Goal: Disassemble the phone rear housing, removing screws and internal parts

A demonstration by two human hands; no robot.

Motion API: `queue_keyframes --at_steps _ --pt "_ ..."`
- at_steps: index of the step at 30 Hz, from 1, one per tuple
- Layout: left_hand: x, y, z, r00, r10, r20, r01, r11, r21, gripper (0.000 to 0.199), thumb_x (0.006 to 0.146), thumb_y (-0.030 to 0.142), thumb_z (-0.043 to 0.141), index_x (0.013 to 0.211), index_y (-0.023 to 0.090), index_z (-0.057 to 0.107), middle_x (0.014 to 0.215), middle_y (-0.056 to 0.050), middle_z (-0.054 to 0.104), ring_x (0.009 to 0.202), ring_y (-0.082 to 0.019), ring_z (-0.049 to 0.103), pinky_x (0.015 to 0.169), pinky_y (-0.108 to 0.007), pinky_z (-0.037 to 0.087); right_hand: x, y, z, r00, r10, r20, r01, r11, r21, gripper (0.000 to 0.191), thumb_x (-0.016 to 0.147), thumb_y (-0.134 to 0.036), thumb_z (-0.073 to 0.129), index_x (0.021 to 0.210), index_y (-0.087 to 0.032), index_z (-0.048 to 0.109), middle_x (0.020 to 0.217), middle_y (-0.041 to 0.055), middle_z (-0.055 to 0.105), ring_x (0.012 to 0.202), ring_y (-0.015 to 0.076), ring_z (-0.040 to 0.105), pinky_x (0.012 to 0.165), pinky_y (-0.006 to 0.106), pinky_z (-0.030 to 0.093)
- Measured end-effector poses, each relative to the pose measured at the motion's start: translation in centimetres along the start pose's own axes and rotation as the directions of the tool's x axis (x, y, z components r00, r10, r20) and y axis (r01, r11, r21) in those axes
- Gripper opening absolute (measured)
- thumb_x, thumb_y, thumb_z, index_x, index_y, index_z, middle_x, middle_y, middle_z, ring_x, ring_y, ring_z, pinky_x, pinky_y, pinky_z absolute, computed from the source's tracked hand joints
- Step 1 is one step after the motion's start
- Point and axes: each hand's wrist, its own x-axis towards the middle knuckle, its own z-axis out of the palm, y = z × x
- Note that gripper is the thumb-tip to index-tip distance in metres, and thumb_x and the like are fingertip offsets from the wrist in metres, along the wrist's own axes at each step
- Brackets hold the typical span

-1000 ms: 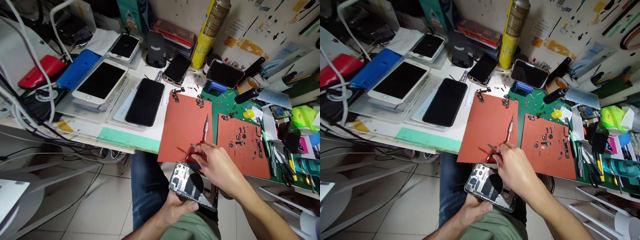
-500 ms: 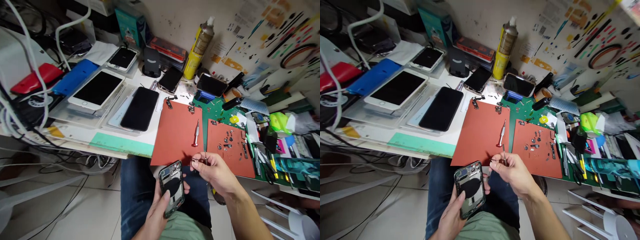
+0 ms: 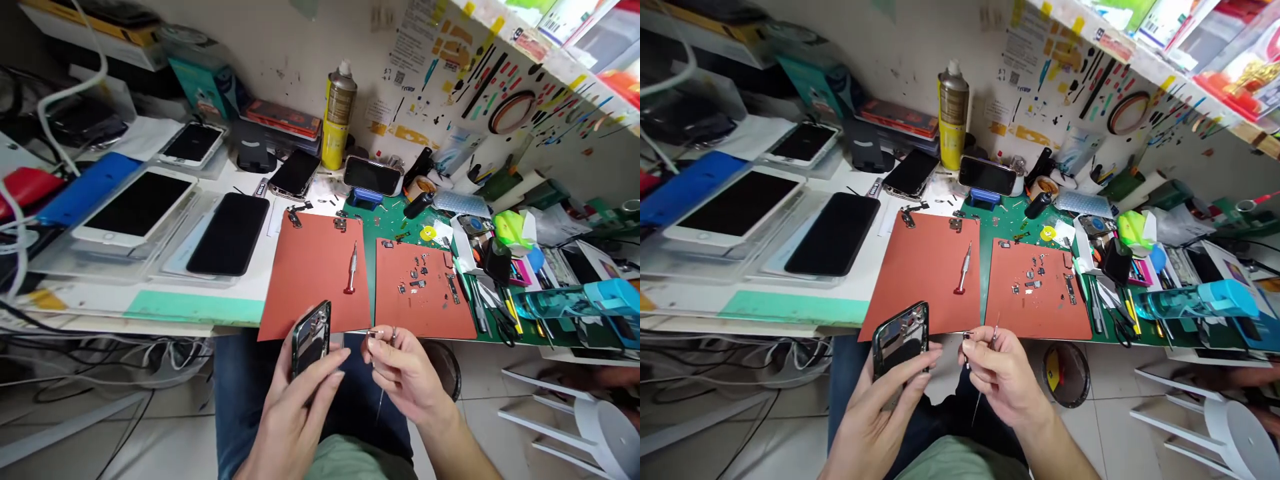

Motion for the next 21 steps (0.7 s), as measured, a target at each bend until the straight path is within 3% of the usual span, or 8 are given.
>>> queue_keyframes --at_steps 2,4,6,8,10,12,16,21 --pt "1.1 1.1 0.2 0.999 -0.036 0.007 0.036 0.999 -0.007 0.02 0.1 0.033 0.073 0.118 0.036 0.081 0.125 -0.003 0.08 0.114 -0.021 0.076 0.099 -0.033 0.065 -0.5 0.7 0.1 0.989 -0.111 -0.096 0.11 0.994 -0.017 0.03 0.085 -0.04 0.093 0.086 -0.016 0.075 0.068 -0.0035 0.064 0.046 -0.0005 0.025 0.043 0.017 0.02" --pt "1.9 2.0 0.7 0.993 -0.112 0.025 0.113 0.993 -0.029 0.018 0.096 0.039 0.078 0.113 0.036 0.083 0.118 -0.003 0.082 0.11 -0.022 0.076 0.096 -0.035 0.066 -1.0 1.4 0.4 0.934 -0.289 -0.209 0.259 0.952 -0.161 0.02 0.089 -0.033 0.089 0.085 -0.017 0.078 0.065 -0.0041 0.062 0.051 0.002 0.033 0.048 0.016 0.028" --pt "2.3 2.5 1.3 0.98 -0.192 0.048 0.195 0.979 -0.056 0.017 0.095 0.041 0.079 0.11 0.036 0.084 0.114 -0.002 0.083 0.108 -0.022 0.075 0.096 -0.035 0.065 -1.5 2.0 0.9 0.805 -0.541 -0.242 0.41 0.804 -0.432 0.014 0.092 -0.027 0.084 0.083 -0.018 0.079 0.066 -0.0025 0.063 0.053 0.0049 0.04 0.049 0.018 0.034" --pt "2.6 2.8 1.8 0.964 -0.255 0.073 0.261 0.961 -0.088 0.016 0.095 0.041 0.079 0.109 0.036 0.084 0.112 -0.001 0.083 0.11 -0.022 0.074 0.098 -0.035 0.063 -1.8 2.2 1.2 0.646 -0.747 -0.155 0.492 0.563 -0.664 0.013 0.094 -0.021 0.078 0.082 -0.019 0.077 0.07 -0.0008 0.067 0.052 0.0069 0.046 0.048 0.02 0.038" --pt "2.8 2.9 2.3 0.952 -0.292 0.089 0.301 0.946 -0.124 0.016 0.095 0.041 0.078 0.108 0.036 0.085 0.109 -0.001 0.084 0.11 -0.022 0.074 0.099 -0.033 0.061 -1.9 2.3 1.5 0.54 -0.84 -0.058 0.523 0.388 -0.759 0.011 0.096 -0.016 0.075 0.086 -0.02 0.075 0.075 -0.0003 0.071 0.054 0.0079 0.053 0.049 0.021 0.042" --pt "2.9 3.1 2.6 0.945 -0.309 0.102 0.322 0.934 -0.153 0.015 0.096 0.039 0.077 0.106 0.034 0.086 0.107 -0.001 0.084 0.107 -0.022 0.074 0.095 -0.031 0.06 -1.9 2.3 1.5 0.476 -0.879 -0.004 0.527 0.289 -0.799 0.012 0.096 -0.011 0.073 0.09 -0.021 0.074 0.078 -0.0004 0.073 0.057 0.0086 0.058 0.053 0.02 0.047" --pt "3.4 3.3 3.0 0.939 -0.314 0.139 0.335 0.929 -0.16 0.014 0.097 0.038 0.074 0.102 0.034 0.087 0.101 0.0 0.085 0.101 -0.022 0.074 0.09 -0.029 0.058 -1.9 2.4 1.2 0.453 -0.89 0.039 0.531 0.235 -0.814 0.014 0.097 -0.008 0.071 0.096 -0.022 0.073 0.081 -0.0002 0.074 0.061 0.0093 0.063 0.056 0.02 0.05" --pt "4.1 3.6 3.2 0.937 -0.297 0.183 0.322 0.938 -0.128 0.015 0.097 0.04 0.075 0.103 0.035 0.087 0.102 0.0 0.086 0.1 -0.022 0.072 0.089 -0.03 0.058 -2.6 1.7 0.0 0.565 -0.825 0.001 0.511 0.349 -0.786 0.015 0.099 -0.015 0.07 0.112 -0.022 0.074 0.089 0.0022 0.075 0.056 0.0091 0.055 0.049 0.021 0.047"
